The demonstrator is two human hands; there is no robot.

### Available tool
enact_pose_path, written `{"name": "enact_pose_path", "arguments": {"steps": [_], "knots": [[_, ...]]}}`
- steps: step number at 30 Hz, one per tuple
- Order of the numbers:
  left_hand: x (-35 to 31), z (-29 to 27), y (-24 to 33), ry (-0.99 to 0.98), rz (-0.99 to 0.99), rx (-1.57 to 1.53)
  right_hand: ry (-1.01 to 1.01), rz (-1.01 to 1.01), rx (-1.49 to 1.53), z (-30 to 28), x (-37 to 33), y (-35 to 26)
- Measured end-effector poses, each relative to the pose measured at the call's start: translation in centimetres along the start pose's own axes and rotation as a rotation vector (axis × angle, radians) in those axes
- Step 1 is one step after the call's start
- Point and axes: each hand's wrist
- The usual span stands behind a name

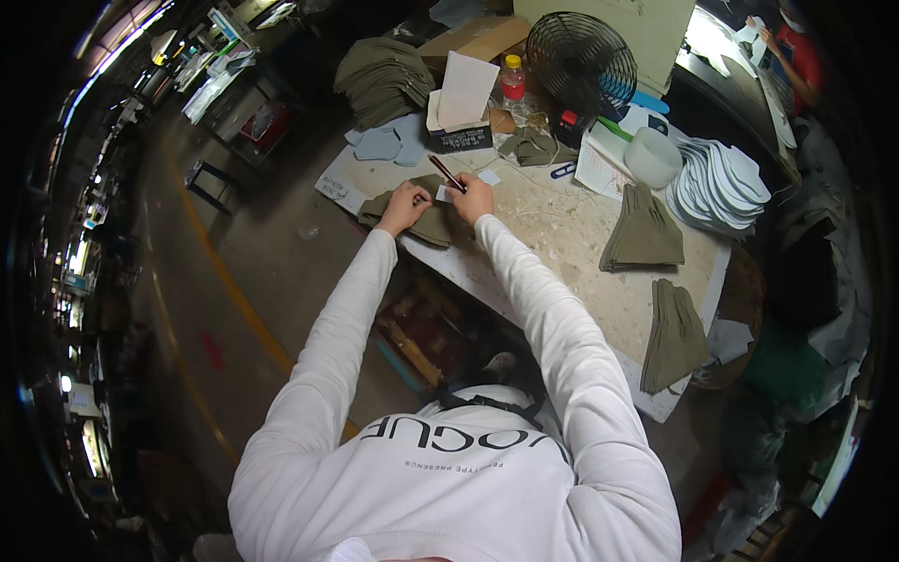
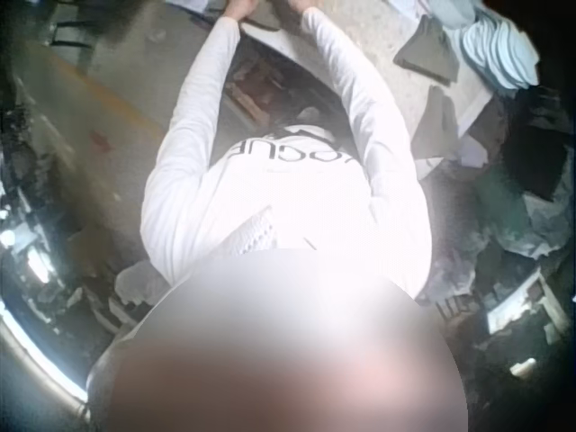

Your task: The person gathers olive-green fabric pieces, aligns them into stacks, and ties each stack with a white string. They then place the tied bundles on the table and write on small white labels with a pen before attaching the labels to the bundles.

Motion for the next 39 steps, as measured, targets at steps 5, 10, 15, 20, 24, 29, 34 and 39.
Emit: {"name": "enact_pose_path", "arguments": {"steps": [5,10,15,20,24,29,34,39], "knots": [[-0.3,1.8,-0.3,0.135,0.031,0.088,0.122,0.205,0.127,4.1,2.7,0.5],[-1.8,2.8,0.2,0.339,0.059,0.036,0.055,0.167,0.221,6.3,3.2,2.1],[-1.8,3.1,0.1,0.458,0.092,-0.016,-0.135,0.085,0.132,6.0,4.3,3.8],[-1.8,3.4,-0.3,0.444,0.071,-0.067,-0.263,-0.043,-0.104,5.0,4.5,3.0],[-1.7,2.9,0.8,0.542,-0.144,-0.277,-0.099,-0.084,-0.151,3.4,2.3,1.7],[-0.4,4.3,6.7,0.493,-0.164,-0.56,0.143,-0.008,0.043,-4.3,-3.9,2.7],[3.5,9.7,16.1,-0.243,-0.474,-0.98,0.409,0.214,-0.075,-13.6,-15.4,4.6],[5.9,17.5,26.9,-0.786,-0.558,-0.942,0.683,0.338,-0.397,-19.4,-25.0,6.9]]}}
Point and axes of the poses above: each hand's wrist, its own x-axis towards the middle knuckle, its own z-axis out of the palm, y = z × x, and after that the axes turned 5 degrees about x, right-handed
